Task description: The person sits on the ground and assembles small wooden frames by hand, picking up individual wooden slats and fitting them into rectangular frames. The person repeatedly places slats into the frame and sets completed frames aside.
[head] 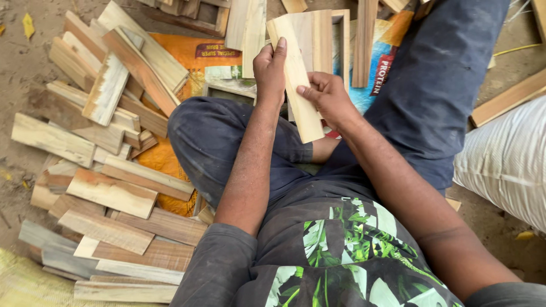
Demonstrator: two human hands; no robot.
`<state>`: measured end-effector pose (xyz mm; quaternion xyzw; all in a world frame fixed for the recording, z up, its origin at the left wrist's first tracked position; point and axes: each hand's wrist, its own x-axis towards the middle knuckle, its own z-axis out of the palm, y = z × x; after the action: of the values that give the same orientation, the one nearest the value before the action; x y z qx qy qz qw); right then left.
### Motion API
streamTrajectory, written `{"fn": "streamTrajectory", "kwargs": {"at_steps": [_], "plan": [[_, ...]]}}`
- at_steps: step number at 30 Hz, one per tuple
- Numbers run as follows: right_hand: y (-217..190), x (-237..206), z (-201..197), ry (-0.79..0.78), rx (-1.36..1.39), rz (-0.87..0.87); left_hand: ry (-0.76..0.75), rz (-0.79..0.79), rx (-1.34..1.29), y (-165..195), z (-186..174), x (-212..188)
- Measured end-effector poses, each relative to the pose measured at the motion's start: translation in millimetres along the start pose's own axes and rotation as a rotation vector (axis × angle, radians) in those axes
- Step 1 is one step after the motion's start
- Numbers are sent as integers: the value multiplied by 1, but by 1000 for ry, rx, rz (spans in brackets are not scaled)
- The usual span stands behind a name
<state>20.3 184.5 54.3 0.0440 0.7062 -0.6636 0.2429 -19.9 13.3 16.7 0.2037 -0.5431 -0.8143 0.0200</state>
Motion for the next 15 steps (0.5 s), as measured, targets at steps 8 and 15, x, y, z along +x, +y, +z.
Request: {"fn": "streamTrajectory", "kwargs": {"at_steps": [8,15], "plan": [[-12,-44,-303,683,-1449,-754,122,-119,1133,13,-7,1],[-23,-81,-335,682,-1471,4,56,-88,1259,-2,-1,1]]}}
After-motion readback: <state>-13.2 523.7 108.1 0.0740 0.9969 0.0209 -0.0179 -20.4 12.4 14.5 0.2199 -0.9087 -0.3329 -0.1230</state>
